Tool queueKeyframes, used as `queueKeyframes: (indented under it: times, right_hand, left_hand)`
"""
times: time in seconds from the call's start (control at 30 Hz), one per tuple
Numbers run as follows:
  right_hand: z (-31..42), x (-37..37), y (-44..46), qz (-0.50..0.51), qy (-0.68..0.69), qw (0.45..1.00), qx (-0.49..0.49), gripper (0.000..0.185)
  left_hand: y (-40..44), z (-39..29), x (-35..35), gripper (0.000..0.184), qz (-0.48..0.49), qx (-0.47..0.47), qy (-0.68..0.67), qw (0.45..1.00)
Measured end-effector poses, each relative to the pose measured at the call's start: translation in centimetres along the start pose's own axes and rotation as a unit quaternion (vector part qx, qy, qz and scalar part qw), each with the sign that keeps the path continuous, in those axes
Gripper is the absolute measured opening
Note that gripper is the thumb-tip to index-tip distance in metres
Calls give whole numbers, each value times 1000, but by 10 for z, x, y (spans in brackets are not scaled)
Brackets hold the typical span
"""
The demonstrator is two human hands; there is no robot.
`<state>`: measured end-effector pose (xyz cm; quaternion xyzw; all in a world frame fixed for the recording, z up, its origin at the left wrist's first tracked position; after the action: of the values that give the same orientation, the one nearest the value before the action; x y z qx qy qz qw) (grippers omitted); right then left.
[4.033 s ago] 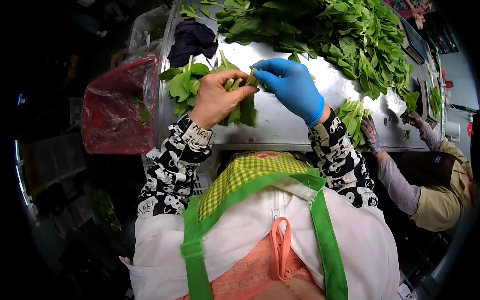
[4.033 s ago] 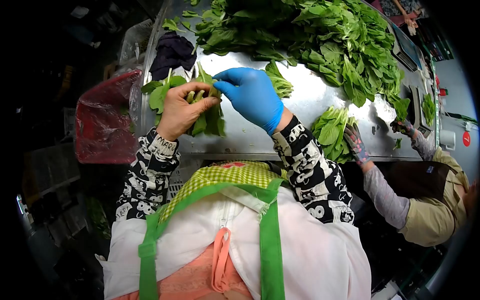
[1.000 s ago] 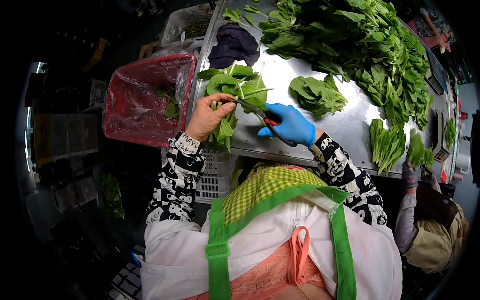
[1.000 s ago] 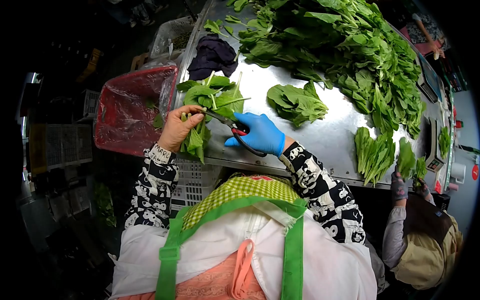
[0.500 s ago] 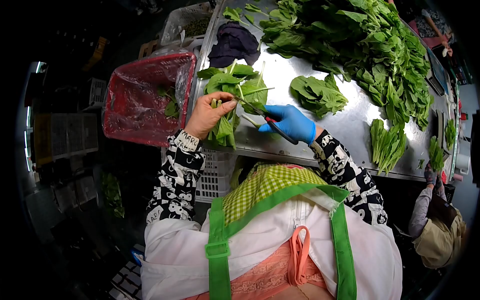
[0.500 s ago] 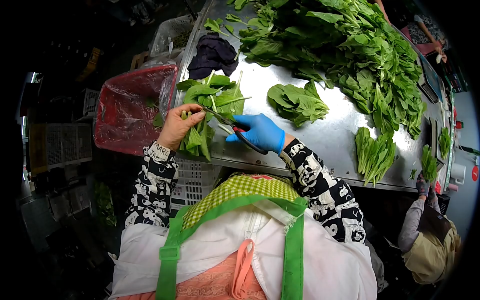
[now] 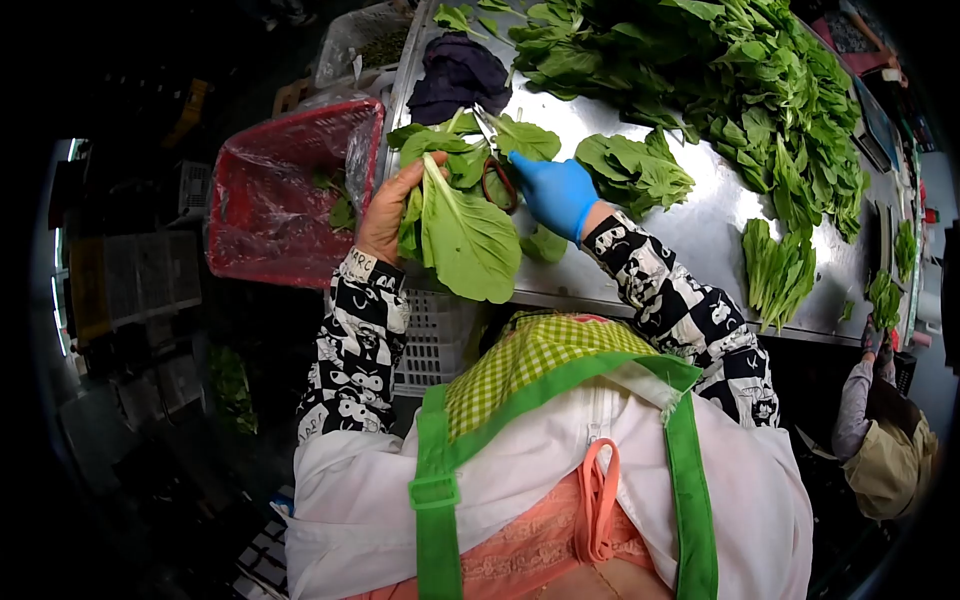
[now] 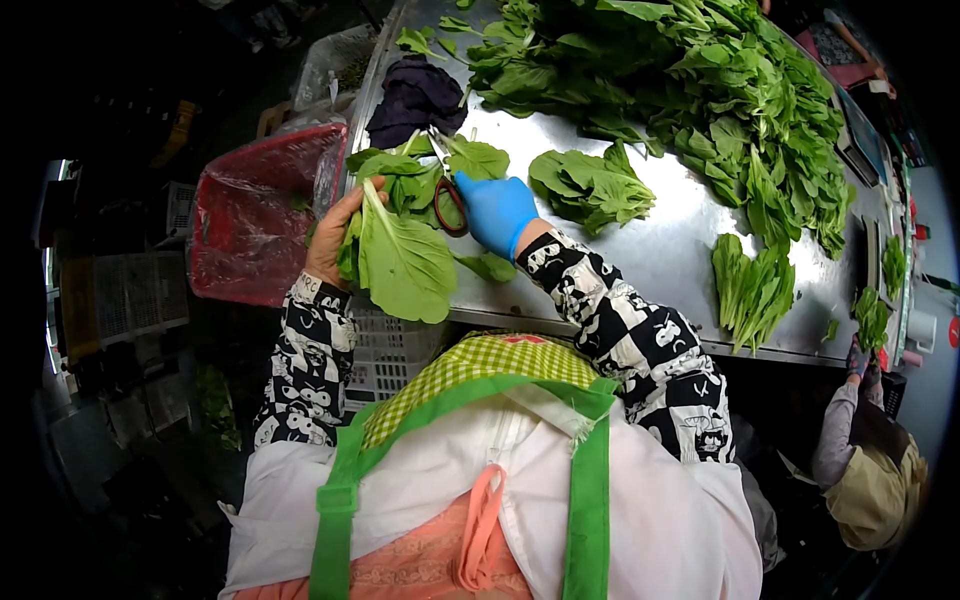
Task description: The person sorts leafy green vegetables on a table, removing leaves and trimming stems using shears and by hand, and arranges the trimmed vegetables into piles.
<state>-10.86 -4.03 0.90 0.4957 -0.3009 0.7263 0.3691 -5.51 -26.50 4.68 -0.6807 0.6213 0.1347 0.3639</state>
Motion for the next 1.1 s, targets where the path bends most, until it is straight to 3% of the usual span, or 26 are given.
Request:
queueKeyframes:
  times: [0.1,0.13,0.2,0.23,0.27,0.33,0.37,0.47,0.53,0.6,0.67,0.73,0.77,0.8,0.87,0.93,1.0,1.07,1.1]
  right_hand:
    - [5,20,-6,1,228,961,-158,29]
    - [7,18,-6,1,227,961,-160,29]
    - [12,12,-6,31,510,850,-130,37]
    - [27,40,-15,76,528,834,-139,43]
    - [30,39,-15,56,496,861,-97,44]
    - [45,36,-22,-39,495,859,-129,41]
    - [47,36,-23,-108,488,860,-101,36]
    - [48,36,-27,-133,519,835,-126,33]
    - [45,40,-32,-130,482,857,-128,29]
    - [48,58,-40,-332,319,883,87,28]
    - [58,65,-45,-310,341,881,105,26]
    - [52,34,-51,-137,199,948,209,26]
    - [34,12,-57,-103,147,973,146,25]
    - [22,7,-62,-109,142,973,147,25]
    - [3,2,-64,-102,87,990,44,21]
    - [14,26,-62,-142,111,982,55,25]
    - [42,68,-53,-271,200,934,122,33]
    - [63,91,-43,-288,253,903,192,40]
    - [69,91,-42,-309,246,895,208,32]
  left_hand:
    - [1,2,2,28,4,1,-42,999]
    - [1,4,3,28,4,3,-43,999]
    - [4,7,2,28,-10,-5,-17,1000]
    - [4,7,-1,28,-8,-3,-17,1000]
    - [5,8,-4,28,-11,-9,-1,1000]
    - [4,8,-9,29,-10,-14,15,1000]
    - [5,9,-11,28,-7,-30,27,999]
    - [4,7,-17,25,-3,-58,49,997]
    - [5,3,-19,25,-11,-102,92,990]
    - [4,0,-21,25,-16,-111,86,990]
    - [2,-1,-22,24,-23,-114,81,990]
    - [2,-14,-23,24,-26,-213,113,970]
    - [-3,-25,-26,24,-28,-253,121,959]
    - [-5,-36,-25,24,-28,-291,140,946]
    - [-8,-46,-21,25,-45,-333,104,936]
    - [-11,-46,-13,26,-33,-330,119,936]
    - [-9,-46,-18,26,-11,-319,133,938]
    - [-12,-39,-36,27,-12,-309,179,934]
    - [-13,-37,-46,28,-15,-316,189,930]
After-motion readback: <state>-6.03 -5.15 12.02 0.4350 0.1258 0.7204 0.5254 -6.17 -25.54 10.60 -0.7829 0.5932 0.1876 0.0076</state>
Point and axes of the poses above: each hand's wrist, its own y-axis towards the middle knuckle, its own x-axis out of the back of the hand, z = x × y, the point moved 1 cm from there along y, towards the middle knuckle, and after that the axes turned 11 degrees about -x, right-handed, at the moved point
